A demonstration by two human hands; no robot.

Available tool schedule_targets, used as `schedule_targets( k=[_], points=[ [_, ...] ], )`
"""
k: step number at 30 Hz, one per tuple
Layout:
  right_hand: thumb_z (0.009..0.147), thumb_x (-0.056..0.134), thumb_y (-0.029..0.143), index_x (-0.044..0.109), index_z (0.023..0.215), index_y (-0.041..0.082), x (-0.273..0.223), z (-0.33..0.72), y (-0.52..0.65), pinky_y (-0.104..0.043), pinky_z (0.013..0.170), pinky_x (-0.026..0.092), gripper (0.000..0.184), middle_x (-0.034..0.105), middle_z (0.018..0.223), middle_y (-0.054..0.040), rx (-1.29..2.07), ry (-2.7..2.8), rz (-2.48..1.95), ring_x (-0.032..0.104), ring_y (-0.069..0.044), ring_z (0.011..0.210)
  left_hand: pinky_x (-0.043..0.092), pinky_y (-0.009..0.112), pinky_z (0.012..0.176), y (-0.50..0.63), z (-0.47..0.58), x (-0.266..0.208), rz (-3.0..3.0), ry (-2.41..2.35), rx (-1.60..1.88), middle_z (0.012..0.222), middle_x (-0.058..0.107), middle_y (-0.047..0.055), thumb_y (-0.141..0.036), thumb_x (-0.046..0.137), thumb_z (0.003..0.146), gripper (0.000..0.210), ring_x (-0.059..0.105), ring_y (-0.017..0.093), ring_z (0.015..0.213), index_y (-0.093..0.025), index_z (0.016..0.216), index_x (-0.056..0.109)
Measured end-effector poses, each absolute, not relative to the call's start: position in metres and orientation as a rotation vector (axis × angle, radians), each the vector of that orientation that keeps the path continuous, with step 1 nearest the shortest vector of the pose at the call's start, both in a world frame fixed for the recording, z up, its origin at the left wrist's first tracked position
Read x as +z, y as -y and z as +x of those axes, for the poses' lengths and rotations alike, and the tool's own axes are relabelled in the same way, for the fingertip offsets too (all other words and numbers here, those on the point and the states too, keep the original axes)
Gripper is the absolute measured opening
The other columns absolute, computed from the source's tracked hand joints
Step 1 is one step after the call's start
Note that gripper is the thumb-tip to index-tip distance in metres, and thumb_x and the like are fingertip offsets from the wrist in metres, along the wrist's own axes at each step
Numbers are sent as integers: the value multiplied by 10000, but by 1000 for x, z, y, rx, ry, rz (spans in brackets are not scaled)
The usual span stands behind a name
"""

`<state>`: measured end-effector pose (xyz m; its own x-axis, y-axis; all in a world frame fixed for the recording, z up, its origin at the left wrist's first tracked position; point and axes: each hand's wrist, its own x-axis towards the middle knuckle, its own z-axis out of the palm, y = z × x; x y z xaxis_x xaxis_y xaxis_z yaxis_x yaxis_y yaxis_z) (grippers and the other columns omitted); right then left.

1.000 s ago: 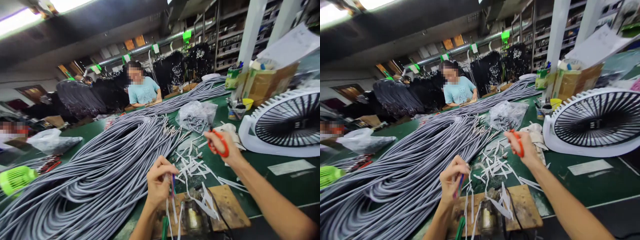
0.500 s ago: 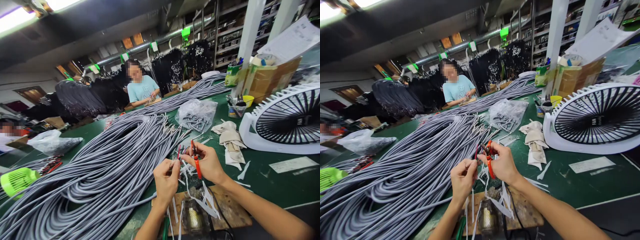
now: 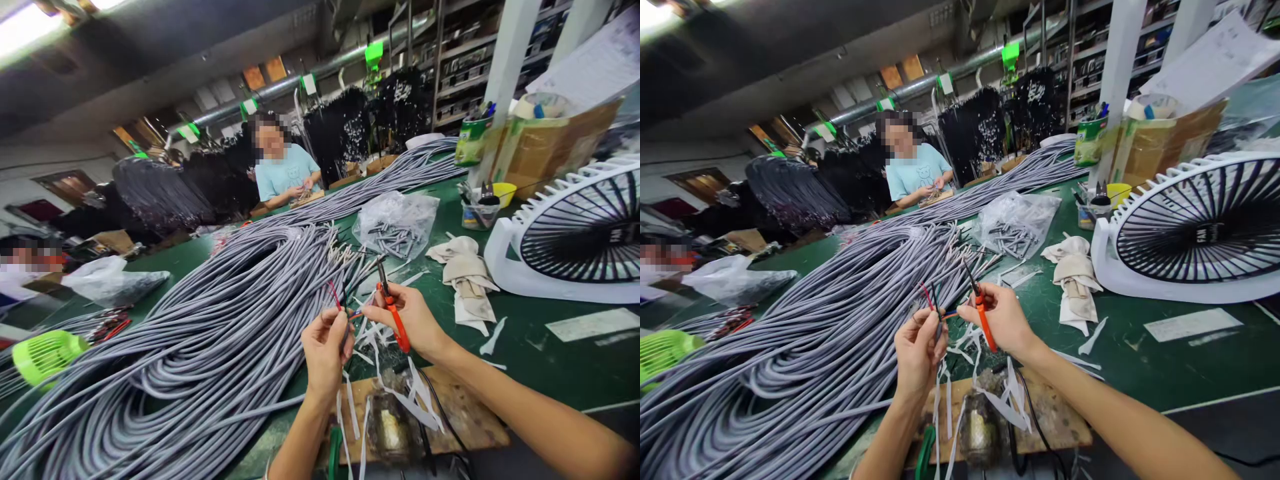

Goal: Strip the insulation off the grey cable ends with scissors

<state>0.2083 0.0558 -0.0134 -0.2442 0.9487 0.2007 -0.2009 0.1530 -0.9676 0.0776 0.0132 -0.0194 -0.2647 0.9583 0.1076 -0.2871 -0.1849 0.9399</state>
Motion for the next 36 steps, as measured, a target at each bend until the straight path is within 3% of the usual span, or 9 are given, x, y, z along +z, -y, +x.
schedule_targets(
  k=[7, 14, 18, 24, 30, 36],
  points=[
    [579, 721, 328, 421, 552, 171, -14, 209, -56, -206, 490, 314, 340, 393, 528, 71, 1301, 1361, -817, 359, -66, 501, 315, 141, 258, -15, 77, -17, 911, -1150, 1645, 504, 572, -39, -379, 643, 689, 268, 429, 47, 268, -142, 717, 522],
    [593, 708, 275, 467, 614, 177, -7, 215, -55, -242, 622, 423, 261, 573, 669, 8, 1223, 1321, -739, 530, -117, 632, 394, 168, 320, -10, 83, -15, 1224, -1251, 1392, 392, 535, -38, -336, 615, 732, 226, 504, 93, 304, -119, 705, 560],
    [614, 678, 242, 465, 601, 174, -11, 218, -57, -235, 598, 413, 224, 576, 650, 6, 1115, 1335, -811, 516, -111, 605, 384, 170, 324, -12, 84, -17, 1196, -1258, 1427, 475, 568, -37, -326, 617, 732, 206, 494, 79, 311, -134, 735, 543],
    [631, 644, 291, 449, 593, 169, -22, 218, -62, -207, 512, 371, 234, 526, 580, 32, 1218, 1508, -923, 454, -86, 522, 292, 135, 369, -16, 68, -13, 1081, -951, 1454, 611, 563, -27, -271, 638, 712, 169, 433, 28, 400, -163, 805, 548],
    [661, 628, 295, 415, 592, 176, -16, 221, -50, -200, 509, 295, 254, 395, 554, 55, 546, 1753, -1038, 345, -76, 517, 331, 176, 489, -14, 54, -9, 1246, -903, 1606, 704, 498, -30, -202, 590, 764, 84, 429, 39, 503, -200, 824, 531],
    [692, 608, 323, 392, 608, 184, -19, 216, -46, -207, 519, 286, 271, 431, 595, 41, 412, 2001, -1020, 366, -86, 527, 377, 225, 592, -10, 54, -12, 1700, -1110, 1723, 733, 483, 0, -166, 494, 817, 52, 478, 101, 645, -183, 790, 536]
  ],
)
